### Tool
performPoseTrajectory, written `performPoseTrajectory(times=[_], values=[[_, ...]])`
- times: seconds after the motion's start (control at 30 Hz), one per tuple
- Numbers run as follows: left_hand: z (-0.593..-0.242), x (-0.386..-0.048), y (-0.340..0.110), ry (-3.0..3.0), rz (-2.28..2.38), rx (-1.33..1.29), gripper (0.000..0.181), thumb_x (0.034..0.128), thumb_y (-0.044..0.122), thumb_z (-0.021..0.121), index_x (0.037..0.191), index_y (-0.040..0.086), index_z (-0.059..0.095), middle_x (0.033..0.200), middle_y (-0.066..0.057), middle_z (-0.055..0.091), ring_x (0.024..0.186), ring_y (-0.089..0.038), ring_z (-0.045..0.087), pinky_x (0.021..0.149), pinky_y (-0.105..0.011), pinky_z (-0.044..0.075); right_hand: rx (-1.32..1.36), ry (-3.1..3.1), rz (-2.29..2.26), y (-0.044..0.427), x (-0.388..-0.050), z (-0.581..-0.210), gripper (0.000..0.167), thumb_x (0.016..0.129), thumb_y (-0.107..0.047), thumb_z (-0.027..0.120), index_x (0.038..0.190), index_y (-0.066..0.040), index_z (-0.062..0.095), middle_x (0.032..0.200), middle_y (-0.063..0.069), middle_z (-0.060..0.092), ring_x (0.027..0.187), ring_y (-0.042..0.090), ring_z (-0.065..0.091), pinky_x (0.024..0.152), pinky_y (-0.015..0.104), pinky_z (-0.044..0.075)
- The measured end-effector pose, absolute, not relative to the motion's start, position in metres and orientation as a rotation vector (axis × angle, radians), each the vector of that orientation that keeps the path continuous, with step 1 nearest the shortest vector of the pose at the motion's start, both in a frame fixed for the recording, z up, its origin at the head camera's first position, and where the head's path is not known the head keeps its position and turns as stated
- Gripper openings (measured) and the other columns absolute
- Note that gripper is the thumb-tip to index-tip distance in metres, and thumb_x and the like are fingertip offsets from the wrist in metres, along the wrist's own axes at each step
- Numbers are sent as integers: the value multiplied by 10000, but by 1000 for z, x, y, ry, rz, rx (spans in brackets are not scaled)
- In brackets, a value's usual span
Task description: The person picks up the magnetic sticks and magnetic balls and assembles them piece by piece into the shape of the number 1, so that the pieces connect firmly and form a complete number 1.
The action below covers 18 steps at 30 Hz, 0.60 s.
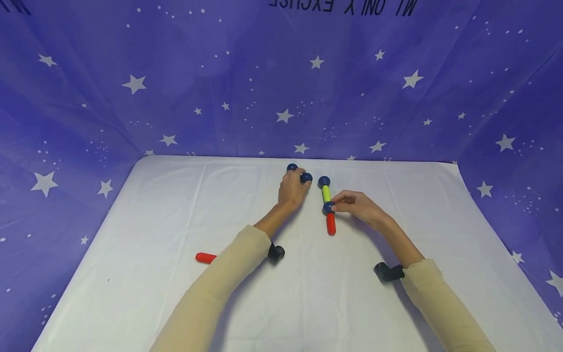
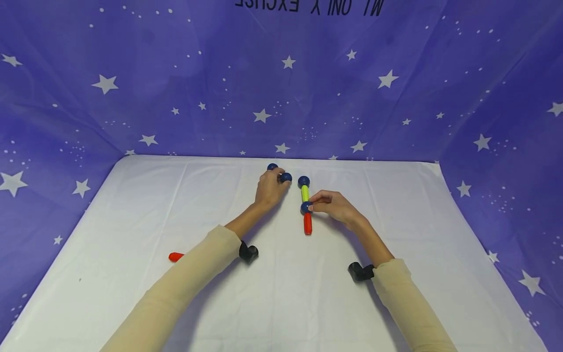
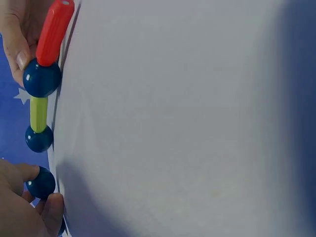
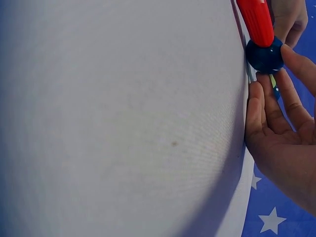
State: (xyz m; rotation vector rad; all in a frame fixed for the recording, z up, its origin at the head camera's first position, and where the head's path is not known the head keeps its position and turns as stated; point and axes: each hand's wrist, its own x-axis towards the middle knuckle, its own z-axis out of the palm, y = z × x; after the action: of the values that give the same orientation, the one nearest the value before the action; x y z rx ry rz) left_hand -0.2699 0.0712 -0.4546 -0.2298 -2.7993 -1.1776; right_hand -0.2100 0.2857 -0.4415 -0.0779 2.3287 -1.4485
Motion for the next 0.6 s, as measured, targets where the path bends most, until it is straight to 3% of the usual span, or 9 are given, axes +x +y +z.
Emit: performPoseTrajectory(times=[0.37, 0.6], values=[[-455, -242, 64, -2684, -1396, -422, 375, 898, 157, 748, 1232, 8, 666, 985, -103, 667, 886, -194, 615, 781, -316, 505, -68, 2339, -1443, 286, -209, -443, 397, 898, -229, 759, 1204, -1, 651, 1081, 111, 692, 1148, 322, 524, 1016, 545, 317], [-453, -219, 59, -2682, -1475, -505, 364, 894, 141, 756, 1220, 8, 666, 996, -97, 667, 867, -169, 616, 771, -282, 504, -85, 2320, -1479, 286, -210, -443, 404, 900, -219, 758, 1209, 13, 641, 1079, 112, 692, 1145, 318, 533, 1037, 545, 303]])
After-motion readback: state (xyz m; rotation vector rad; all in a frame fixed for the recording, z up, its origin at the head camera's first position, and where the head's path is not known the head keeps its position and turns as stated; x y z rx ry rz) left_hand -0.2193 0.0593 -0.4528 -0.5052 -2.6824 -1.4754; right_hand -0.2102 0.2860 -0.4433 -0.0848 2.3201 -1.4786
